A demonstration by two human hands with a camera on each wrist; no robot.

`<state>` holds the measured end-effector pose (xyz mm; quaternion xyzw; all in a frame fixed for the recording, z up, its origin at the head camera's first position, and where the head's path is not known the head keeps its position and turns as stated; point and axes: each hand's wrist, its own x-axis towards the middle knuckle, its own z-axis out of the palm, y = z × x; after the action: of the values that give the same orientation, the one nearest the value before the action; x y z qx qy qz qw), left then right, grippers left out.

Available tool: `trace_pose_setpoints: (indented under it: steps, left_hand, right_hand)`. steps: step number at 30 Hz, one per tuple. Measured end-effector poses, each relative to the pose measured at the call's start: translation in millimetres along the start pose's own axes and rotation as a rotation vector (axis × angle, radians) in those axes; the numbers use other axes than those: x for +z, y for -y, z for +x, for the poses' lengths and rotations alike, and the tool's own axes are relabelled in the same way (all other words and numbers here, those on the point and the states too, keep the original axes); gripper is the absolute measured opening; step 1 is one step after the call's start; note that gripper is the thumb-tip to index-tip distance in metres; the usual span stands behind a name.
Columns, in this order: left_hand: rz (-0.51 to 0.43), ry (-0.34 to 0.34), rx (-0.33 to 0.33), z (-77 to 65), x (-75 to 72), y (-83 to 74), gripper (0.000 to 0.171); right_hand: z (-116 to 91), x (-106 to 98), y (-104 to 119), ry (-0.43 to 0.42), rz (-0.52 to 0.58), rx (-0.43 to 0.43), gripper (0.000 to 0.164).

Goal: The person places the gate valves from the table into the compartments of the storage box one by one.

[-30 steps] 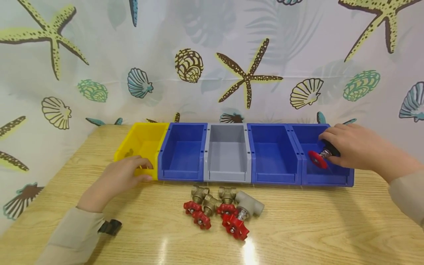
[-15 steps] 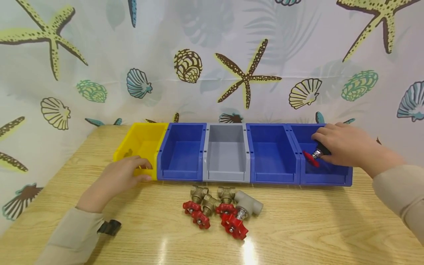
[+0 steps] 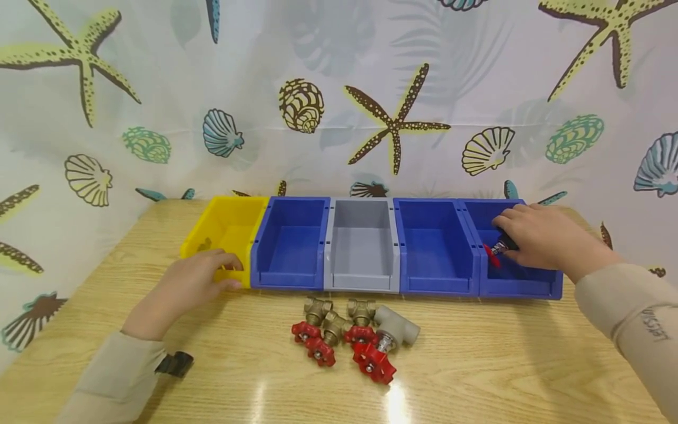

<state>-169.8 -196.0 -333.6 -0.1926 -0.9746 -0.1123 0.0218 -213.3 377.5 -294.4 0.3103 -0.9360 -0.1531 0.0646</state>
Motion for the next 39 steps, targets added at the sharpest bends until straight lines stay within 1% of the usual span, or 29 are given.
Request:
trace_pose_setpoints:
  steps: [3, 8, 10, 13, 15, 19, 25, 33, 39]
  left_hand:
    - [0.004, 0.001, 0.003, 0.7, -0.5, -1.2, 0.023]
    - [0.01, 0.006, 0.001, 1.6, -0.4, -2.5, 0.024]
    - [0.012, 0.008, 0.0, 2.0, 0.2, -2.5, 0.024]
    - [0.011, 0.01, 0.0, 1.8, 1.0, -1.7, 0.024]
    - [0.015, 0.01, 0.0, 1.7, 1.5, -1.3, 0.024]
    - [0.017, 0.005, 0.007, 1.5, 2.1, -0.5, 0.024]
    - [0.015, -0.002, 0.011, 1.5, 1.5, -0.1, 0.024]
    - [0.018, 0.002, 0.011, 1.4, 1.4, -1.2, 0.024]
    - [0.019, 0.003, 0.004, 0.8, 1.3, -1.9, 0.024]
  right_hand:
    - [1.4, 2.9, 0.3, 0.017, -0.015, 0.02, 0.05]
    - [6.0, 9.9, 1.4, 0.024, -0.052, -0.017, 0.043]
    - [7.8, 13.0, 1.5, 0.024, -0.051, -0.04, 0.044]
    - [10.5, 16.5, 0.8, 0.029, -0.045, -0.04, 0.047]
    - [12.4, 18.2, 0.6, 0.035, -0.039, -0.032, 0.05]
    - [15.9, 19.8, -0.7, 0.057, -0.035, -0.008, 0.047]
    - [16.9, 20.6, -1.4, 0.095, 0.002, 0.023, 0.047]
    - [14.4, 24.2, -1.3, 0.104, 0.03, 0.049, 0.046]
    - [13.8, 24.6, 1.6, 0.098, 0.028, 0.043, 0.043]
